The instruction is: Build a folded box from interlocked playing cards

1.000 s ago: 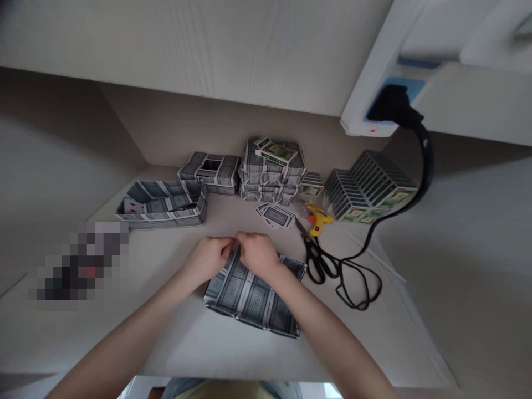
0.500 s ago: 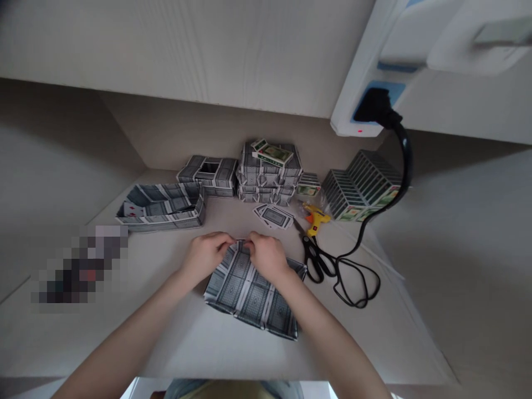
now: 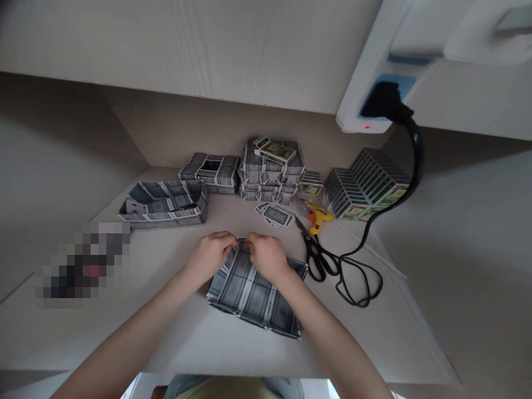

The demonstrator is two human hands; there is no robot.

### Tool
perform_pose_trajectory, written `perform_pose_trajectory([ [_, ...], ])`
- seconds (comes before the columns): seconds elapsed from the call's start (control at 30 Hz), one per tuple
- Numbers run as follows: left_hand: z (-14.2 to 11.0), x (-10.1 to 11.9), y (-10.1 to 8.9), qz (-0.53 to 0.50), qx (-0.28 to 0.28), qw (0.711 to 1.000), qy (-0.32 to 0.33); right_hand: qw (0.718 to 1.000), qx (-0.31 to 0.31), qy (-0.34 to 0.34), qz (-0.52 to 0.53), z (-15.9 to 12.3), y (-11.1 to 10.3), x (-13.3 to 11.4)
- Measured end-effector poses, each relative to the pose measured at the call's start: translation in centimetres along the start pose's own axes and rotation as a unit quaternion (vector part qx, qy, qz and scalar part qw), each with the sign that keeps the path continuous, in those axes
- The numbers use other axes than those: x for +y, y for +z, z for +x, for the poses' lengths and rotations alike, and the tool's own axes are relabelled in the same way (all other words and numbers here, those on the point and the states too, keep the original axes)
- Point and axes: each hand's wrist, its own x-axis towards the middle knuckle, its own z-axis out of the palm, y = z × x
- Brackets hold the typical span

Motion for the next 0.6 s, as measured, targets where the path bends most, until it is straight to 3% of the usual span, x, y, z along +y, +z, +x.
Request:
perform_pose_trajectory([
  [0.2,-0.2,-0.2,0.7,-0.098,0.071,0.993,-0.012,1.000,0.000,-0.003,-0.009,0.0,0.0,0.0],
  [0.37,0.0,-0.5,0.9,-0.199,0.100,0.972,-0.070,1.000,0.007,0.006,0.000,-0.1,0.1,0.0],
  [0.6,0.2,-0.2,1.2,-0.198,0.103,0.970,-0.093,1.000,0.001,0.005,0.007,0.0,0.1,0.0],
])
